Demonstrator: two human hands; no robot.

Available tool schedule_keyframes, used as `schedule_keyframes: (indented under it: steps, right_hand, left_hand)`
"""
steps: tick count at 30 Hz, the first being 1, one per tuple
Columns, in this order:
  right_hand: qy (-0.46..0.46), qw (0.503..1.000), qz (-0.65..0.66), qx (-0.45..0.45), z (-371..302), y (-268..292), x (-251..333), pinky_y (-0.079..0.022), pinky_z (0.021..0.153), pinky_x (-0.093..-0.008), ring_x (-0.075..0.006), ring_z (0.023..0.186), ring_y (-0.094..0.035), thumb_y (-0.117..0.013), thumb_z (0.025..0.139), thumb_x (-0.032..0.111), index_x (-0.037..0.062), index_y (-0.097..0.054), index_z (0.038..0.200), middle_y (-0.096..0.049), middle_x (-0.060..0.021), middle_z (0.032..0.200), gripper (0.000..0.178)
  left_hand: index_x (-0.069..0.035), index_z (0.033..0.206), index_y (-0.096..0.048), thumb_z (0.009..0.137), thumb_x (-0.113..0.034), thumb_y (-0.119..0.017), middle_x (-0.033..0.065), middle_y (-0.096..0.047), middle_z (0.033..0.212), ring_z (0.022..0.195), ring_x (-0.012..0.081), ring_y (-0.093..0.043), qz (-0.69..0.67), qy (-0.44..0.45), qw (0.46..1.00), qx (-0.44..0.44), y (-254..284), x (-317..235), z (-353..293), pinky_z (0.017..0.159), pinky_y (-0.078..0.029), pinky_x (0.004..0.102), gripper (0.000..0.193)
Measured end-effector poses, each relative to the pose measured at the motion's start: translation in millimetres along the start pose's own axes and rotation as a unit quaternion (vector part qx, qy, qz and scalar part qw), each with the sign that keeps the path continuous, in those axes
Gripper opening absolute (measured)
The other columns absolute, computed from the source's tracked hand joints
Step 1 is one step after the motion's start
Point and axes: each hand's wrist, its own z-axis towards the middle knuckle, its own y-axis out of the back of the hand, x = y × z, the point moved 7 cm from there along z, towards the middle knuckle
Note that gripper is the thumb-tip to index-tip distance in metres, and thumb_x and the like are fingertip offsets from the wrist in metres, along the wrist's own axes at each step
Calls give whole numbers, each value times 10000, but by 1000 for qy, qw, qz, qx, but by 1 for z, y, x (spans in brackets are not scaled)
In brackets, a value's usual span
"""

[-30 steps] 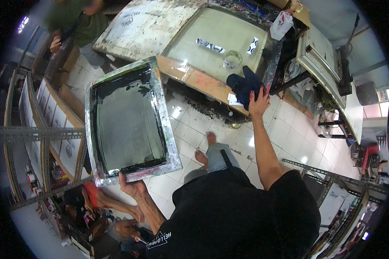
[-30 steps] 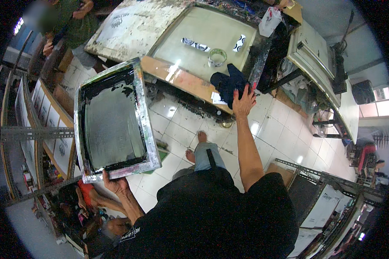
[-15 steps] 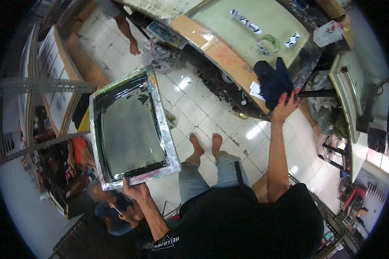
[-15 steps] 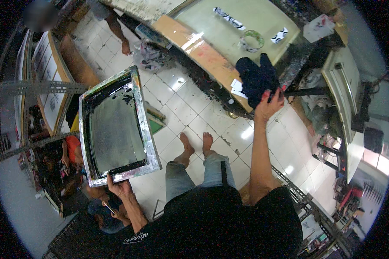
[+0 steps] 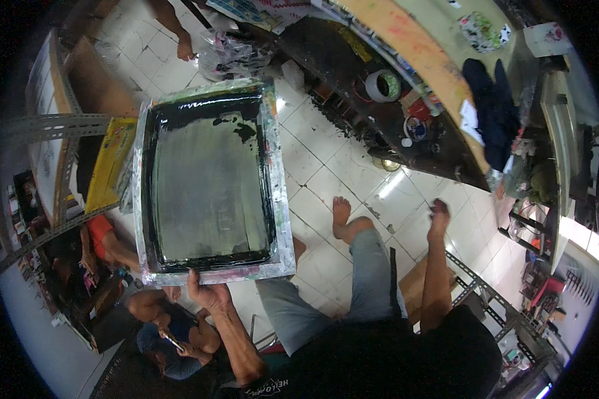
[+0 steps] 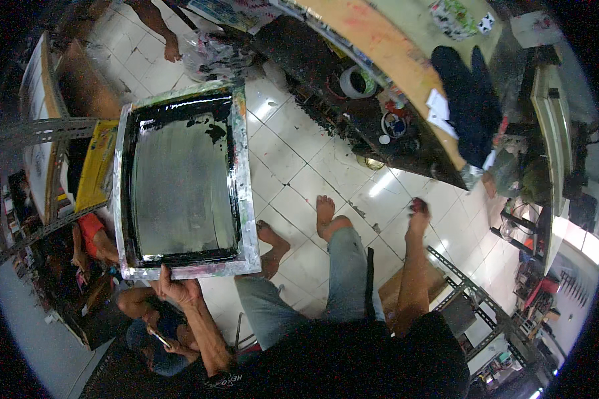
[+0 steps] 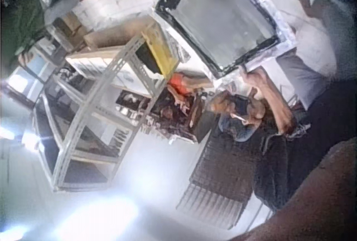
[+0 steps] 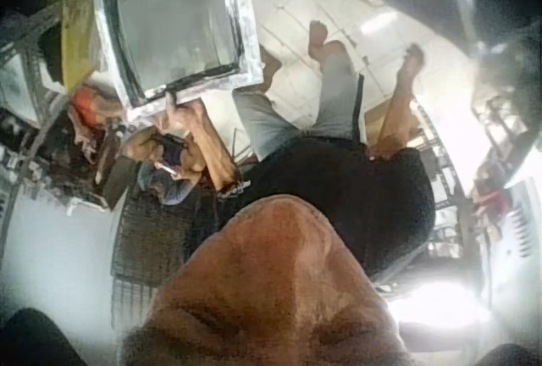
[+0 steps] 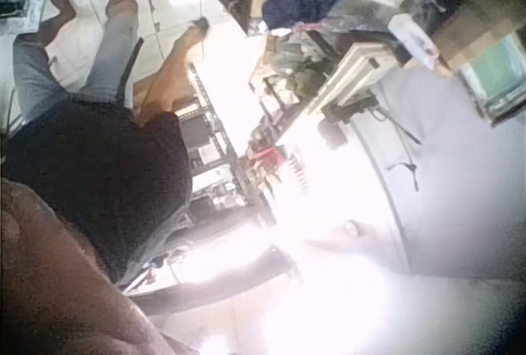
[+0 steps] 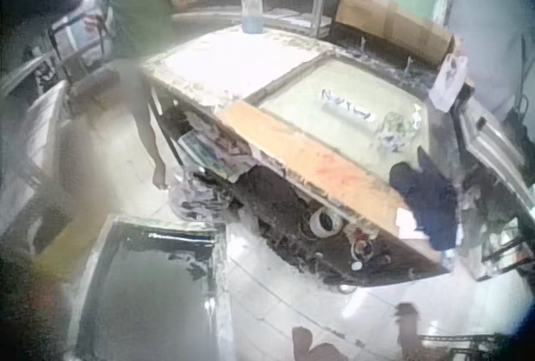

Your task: The person prepares a screen printing frame by applying ink and using a squeegee to spread it across the mesh. They then move to the floor to clean the frame with a cloth and a brush, wiping the edges and surface before standing up and returning to the workbench.

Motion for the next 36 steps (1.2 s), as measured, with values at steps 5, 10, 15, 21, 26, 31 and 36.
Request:
schedule_keyframes:
  steps: [5, 10, 15, 21, 26, 31, 36]
  right_hand:
    - [151, 864, -391, 279, -10, -144, -78, -493, 656, -338, -226, 653, -638, -651, 826, 203, 33, -627, 983, -673, -133, 896, 233]
    - [382, 687, -574, 230, 36, -277, -87, -516, 694, -438, -352, 755, -639, -653, 780, 152, -27, -636, 915, -643, -220, 820, 225]
    - [404, 572, -706, 106, 156, -330, -165, -528, 680, -404, -308, 776, -660, -613, 778, 191, -3, -615, 917, -641, -221, 882, 239]
    - [426, 559, -710, -54, 158, -355, -154, -533, 709, -400, -262, 900, -644, -585, 786, 167, 55, -640, 917, -649, -128, 899, 181]
    - [430, 600, -673, -46, 153, -351, -139, -546, 694, -390, -271, 846, -660, -588, 780, 132, 77, -655, 865, -650, -129, 900, 122]
    - [452, 600, -661, -15, 127, -355, -137, -552, 676, -378, -295, 819, -666, -605, 746, 90, 46, -652, 879, -641, -156, 910, 148]
    - [469, 606, -643, 8, 101, -352, -136, -552, 644, -384, -294, 789, -668, -600, 733, 69, 20, -636, 888, -623, -153, 901, 167]
  left_hand:
    - [13, 1066, -596, 794, -129, -572, 111, -639, 1048, 1011, 260, -585, 8, 18, 1000, 18, 11, 53, 62, 950, -423, 423, 308]
    - [15, 1055, -601, 793, -129, -575, 119, -640, 1036, 976, 258, -597, 12, 16, 1000, 23, 46, 99, 123, 922, -442, 409, 301]
    - [17, 1096, -578, 806, -148, -563, 127, -636, 1046, 955, 269, -607, 16, 18, 996, 86, 47, 136, 175, 911, -455, 413, 333]
    - [7, 1133, -557, 832, -171, -556, 126, -632, 1060, 986, 263, -603, 19, -17, 987, 162, 72, 159, 229, 922, -459, 425, 350]
    - [-3, 1077, -575, 820, -125, -579, 119, -641, 1018, 955, 254, -615, 19, -53, 978, 202, 63, 161, 239, 897, -475, 417, 285]
    - [-16, 1028, -592, 813, -108, -589, 107, -650, 964, 921, 243, -626, 7, -79, 974, 213, 64, 165, 239, 876, -487, 397, 234]
    - [-11, 1000, -586, 790, -105, -604, 104, -645, 952, 902, 242, -626, 23, -77, 973, 218, 58, 167, 228, 857, -495, 383, 231]
